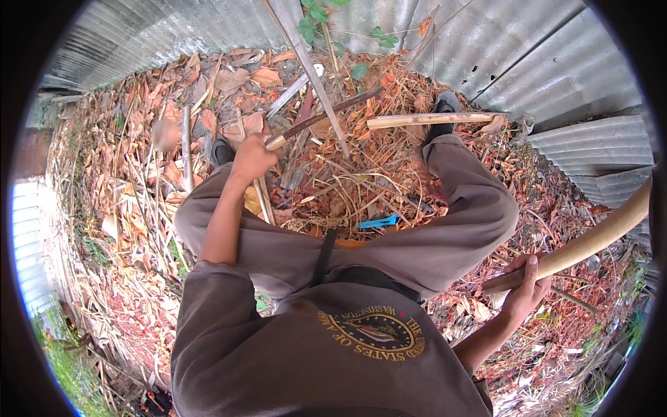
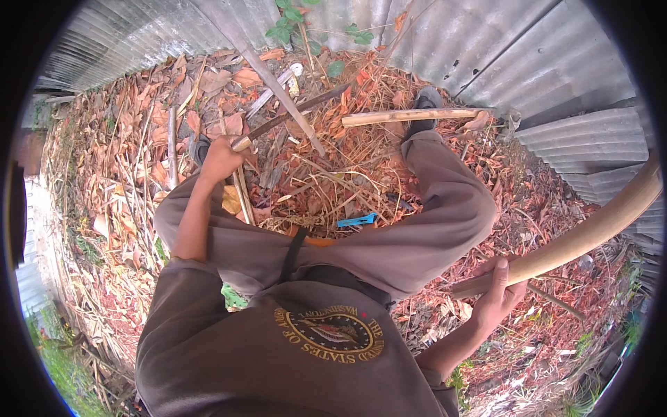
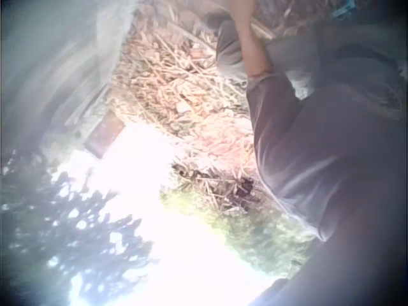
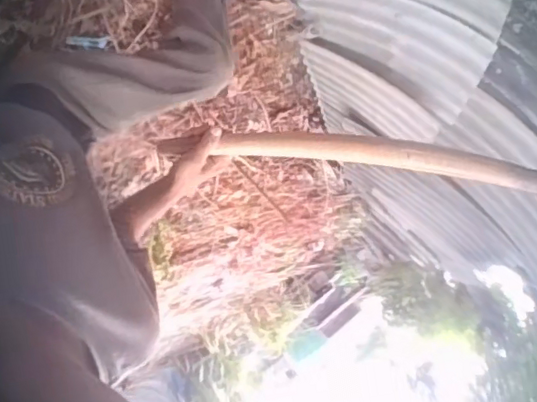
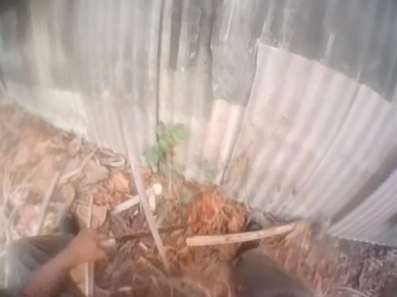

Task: The person sits on the ground and uses a large knife to cut and split bamboo stalks. They repeatedly strike the bamboo against a wooden block to split it into smaller pieces and then use the knife to further process the material.

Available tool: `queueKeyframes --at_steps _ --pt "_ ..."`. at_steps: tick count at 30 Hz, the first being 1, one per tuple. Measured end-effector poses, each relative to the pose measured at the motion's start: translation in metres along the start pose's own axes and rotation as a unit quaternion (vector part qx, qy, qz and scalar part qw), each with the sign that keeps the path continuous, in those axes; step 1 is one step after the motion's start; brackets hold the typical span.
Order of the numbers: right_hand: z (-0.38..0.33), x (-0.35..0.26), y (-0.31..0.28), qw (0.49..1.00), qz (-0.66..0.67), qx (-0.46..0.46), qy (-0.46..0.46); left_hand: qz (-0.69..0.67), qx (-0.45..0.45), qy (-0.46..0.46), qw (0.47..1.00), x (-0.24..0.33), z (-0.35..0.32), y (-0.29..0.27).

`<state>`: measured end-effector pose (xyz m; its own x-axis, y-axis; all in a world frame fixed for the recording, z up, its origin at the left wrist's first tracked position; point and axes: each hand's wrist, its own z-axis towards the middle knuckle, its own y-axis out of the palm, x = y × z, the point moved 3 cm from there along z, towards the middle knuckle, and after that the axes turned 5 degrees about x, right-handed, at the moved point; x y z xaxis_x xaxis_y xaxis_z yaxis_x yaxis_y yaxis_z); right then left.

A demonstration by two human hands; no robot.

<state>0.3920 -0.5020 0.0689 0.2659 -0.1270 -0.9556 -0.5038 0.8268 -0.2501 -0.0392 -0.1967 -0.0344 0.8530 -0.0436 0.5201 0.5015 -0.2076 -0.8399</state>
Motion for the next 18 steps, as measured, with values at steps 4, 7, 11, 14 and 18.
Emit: queueKeyframes --at_steps 4,7,11,14,18 --pt "-0.006 -0.015 0.073 0.979 0.097 -0.175 -0.044 -0.001 -0.002 -0.005 1.0 0.002 -0.002 -0.053" --pt "-0.024 -0.008 0.155 0.955 0.13 -0.264 0.047 0.052 0.052 -0.012 0.997 -0.027 0.004 -0.052" --pt "-0.058 0.016 0.237 0.914 0.13 -0.349 0.158 0.065 0.091 -0.021 0.993 -0.093 0.027 0.004" --pt "-0.066 0.032 0.263 0.908 0.043 -0.388 0.156 0.054 0.078 -0.032 0.995 -0.094 0.033 0.023" --pt "-0.065 0.022 0.272 0.908 0.027 -0.4 0.125 0.018 0.075 -0.026 0.997 -0.063 0.022 0.013"
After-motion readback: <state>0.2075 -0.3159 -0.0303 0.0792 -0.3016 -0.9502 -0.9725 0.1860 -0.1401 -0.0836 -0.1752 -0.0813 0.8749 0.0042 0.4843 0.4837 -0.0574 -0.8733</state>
